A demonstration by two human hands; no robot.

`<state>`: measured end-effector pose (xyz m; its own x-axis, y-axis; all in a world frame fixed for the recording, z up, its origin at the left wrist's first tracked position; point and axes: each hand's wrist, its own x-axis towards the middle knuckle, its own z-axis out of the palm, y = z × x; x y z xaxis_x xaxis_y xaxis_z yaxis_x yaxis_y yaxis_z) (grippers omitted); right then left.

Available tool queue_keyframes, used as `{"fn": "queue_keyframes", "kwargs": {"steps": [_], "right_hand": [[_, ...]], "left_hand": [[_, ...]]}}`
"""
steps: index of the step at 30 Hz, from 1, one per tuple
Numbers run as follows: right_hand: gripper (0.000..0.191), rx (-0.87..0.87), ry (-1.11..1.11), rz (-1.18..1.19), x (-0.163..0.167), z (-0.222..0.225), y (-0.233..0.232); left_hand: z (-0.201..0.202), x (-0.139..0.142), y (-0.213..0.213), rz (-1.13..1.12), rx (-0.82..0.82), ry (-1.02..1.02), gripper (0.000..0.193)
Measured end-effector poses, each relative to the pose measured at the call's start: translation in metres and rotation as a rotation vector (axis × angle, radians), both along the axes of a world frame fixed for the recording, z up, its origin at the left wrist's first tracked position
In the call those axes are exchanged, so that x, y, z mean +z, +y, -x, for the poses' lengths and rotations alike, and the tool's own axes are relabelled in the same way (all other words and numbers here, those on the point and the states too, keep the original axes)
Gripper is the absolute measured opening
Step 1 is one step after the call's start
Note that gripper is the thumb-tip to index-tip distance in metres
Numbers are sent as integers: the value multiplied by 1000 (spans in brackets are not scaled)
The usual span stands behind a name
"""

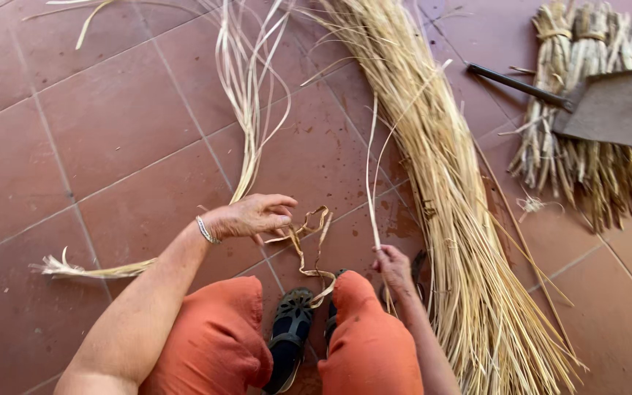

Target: The person sits on a tiled floor and repeatedly separates small bundles of dried straw from a larger bundle, aligns them, and ties them with thin strips. The person uses hands to gather, align, and tie the straw bundles, occasionally using scissors to trim ties.

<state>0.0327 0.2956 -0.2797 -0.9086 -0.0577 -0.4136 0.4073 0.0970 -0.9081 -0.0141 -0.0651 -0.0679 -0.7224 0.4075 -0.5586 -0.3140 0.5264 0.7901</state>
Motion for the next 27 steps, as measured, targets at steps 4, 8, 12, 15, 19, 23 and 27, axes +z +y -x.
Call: {"fn": "queue_keyframes", "kwargs": {"steps": [4, 8, 12, 15, 19, 23, 27], "right_hand": [[16, -44, 109, 7, 33, 37, 14], [17, 17, 268, -13, 89, 83, 26], [16, -32, 241, 73, 128, 126, 8], [17, -73, 208, 157, 145, 160, -18], [19, -22, 14, 158, 154, 175, -66], [19, 76, -64, 202, 166, 162, -113], [16, 42, 4, 163, 203, 172, -128]], "left_hand": [[20, -15, -27, 109, -112, 193, 43], [41, -56, -72, 343, 90, 453, 40], [40, -111, -131, 564, 188, 394, 35], [14, -150, -158, 775, 100, 203, 32], [-28, -183, -173, 943, 280, -81, 64], [-60, -199, -176, 1100, 261, -78, 59], [-71, -199, -176, 1119, 313, 55, 30]]}}
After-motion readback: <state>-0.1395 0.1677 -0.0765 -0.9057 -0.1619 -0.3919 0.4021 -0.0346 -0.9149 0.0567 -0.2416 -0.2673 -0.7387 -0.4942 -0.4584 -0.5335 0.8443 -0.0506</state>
